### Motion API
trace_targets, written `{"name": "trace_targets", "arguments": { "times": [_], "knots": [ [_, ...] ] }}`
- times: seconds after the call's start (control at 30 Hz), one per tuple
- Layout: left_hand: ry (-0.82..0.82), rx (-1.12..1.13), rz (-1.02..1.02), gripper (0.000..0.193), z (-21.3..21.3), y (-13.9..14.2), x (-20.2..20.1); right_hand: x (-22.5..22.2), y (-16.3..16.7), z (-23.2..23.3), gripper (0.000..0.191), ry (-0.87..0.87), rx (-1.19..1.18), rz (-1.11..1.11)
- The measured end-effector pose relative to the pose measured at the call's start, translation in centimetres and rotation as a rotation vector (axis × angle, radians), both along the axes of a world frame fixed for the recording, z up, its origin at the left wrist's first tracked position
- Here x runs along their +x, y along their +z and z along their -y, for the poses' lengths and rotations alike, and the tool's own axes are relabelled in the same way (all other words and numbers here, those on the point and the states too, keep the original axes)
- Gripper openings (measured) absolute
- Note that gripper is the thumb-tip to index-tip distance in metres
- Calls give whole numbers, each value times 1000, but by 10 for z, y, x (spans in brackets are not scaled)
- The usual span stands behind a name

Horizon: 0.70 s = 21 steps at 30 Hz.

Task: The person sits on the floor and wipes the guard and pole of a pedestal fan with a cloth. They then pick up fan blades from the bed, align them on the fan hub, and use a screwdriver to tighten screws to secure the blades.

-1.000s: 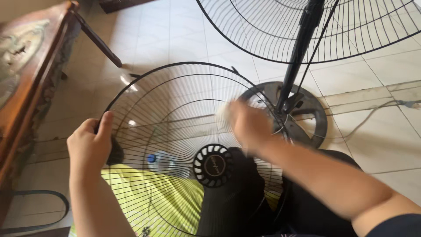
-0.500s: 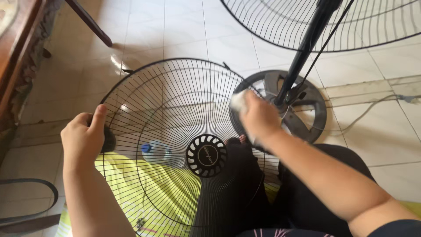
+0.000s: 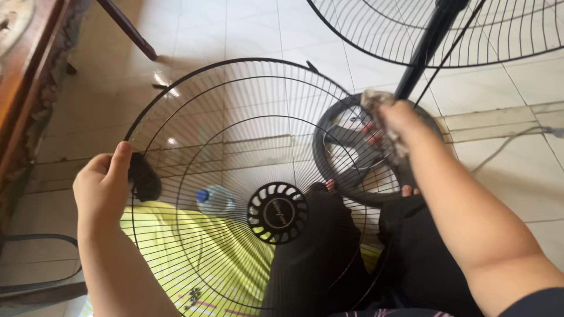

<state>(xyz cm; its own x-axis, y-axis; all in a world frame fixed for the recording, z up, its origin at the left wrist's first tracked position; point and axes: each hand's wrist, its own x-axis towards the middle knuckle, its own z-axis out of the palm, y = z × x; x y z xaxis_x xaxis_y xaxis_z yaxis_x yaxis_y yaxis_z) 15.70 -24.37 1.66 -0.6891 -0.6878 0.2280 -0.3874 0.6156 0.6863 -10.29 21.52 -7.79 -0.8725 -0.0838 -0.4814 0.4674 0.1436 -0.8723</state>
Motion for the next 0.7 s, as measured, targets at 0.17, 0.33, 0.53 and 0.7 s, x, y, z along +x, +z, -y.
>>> {"name": "trace_targets", "arguments": {
  "times": [0.17, 0.33, 0.53, 0.7],
  "knots": [
    [-52, 344, -222, 54, 4, -1, 9, 24, 86, -13, 27, 52, 90, -366],
    [-90, 409, -289, 57, -8, -13, 12, 37, 186, -4, 32, -39, 78, -626],
    [-295, -44, -76, 55, -27, -2, 25, 9, 234, -9, 46, 352, 228, -942],
    [-254, -497, -335, 62, -63, 88, -14, -3, 220, 4, 65, 420, 238, -1098]
  ]
}}
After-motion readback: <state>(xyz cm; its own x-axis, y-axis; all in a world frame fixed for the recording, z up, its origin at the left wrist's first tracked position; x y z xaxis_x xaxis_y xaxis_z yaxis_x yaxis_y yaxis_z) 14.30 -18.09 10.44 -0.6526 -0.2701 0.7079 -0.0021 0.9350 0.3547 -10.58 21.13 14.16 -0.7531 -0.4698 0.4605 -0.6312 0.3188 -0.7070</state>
